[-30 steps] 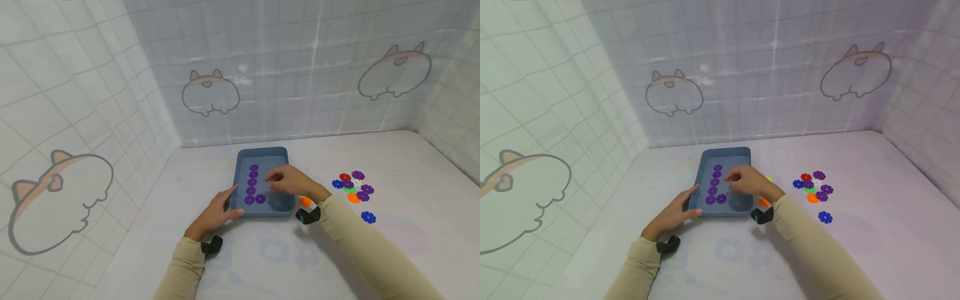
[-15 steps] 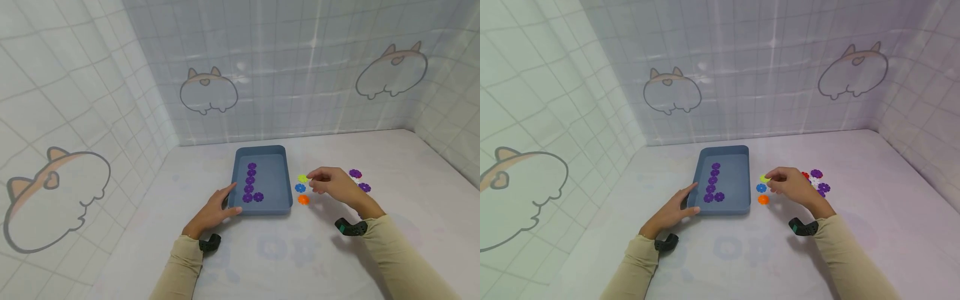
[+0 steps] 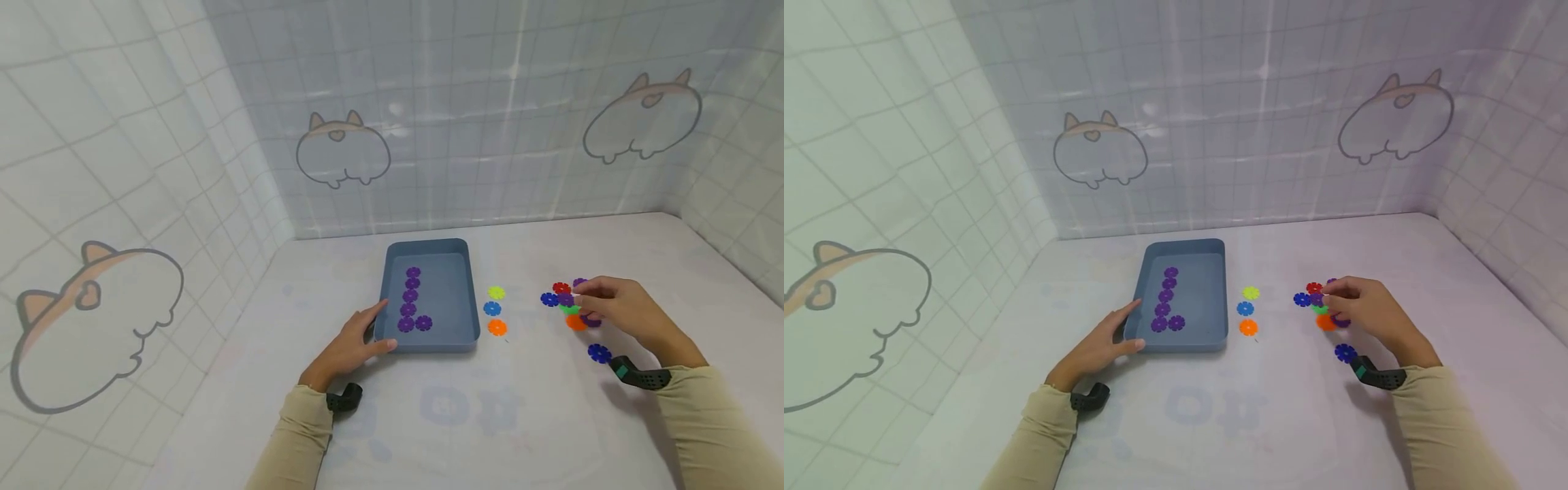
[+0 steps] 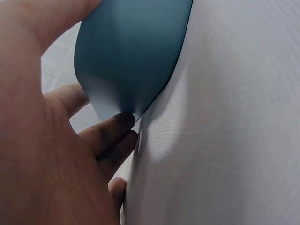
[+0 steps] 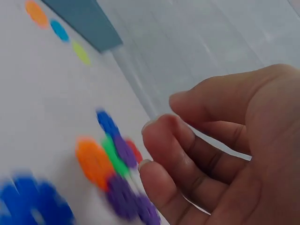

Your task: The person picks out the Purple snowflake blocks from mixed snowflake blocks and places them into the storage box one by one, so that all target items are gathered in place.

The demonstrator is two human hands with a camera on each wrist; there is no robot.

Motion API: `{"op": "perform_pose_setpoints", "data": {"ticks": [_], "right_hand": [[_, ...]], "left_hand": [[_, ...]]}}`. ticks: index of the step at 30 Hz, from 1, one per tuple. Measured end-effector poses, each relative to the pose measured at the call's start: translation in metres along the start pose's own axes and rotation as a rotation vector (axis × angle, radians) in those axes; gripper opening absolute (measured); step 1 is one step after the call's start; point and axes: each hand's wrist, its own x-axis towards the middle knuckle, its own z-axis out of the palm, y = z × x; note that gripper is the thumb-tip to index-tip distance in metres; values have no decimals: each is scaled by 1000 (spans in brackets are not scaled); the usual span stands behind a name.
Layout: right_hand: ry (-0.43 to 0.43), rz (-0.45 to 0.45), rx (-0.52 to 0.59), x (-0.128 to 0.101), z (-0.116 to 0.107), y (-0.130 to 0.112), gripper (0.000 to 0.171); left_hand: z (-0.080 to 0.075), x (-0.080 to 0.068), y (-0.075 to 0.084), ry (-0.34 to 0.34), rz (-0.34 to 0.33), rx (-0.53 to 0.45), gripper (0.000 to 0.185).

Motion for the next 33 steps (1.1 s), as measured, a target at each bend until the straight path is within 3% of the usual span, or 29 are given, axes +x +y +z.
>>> {"op": "perform_pose_setpoints", "data": {"ticks": [6,12,18,33], "right_hand": [[20,47,-42,-4,-18,24,52],[-10,73,-126,-3,-21,37,50],[-6,24,-239,0,-12,36,43],[-48,-23,-310,1,-3,28,38]], "left_hand": [[1,1,-1,5,18,10,85],[1,0,-1,5,13,2,85],[2,1,-2,5,10,1,84],[2,1,-2,8,2,-11,86]]}}
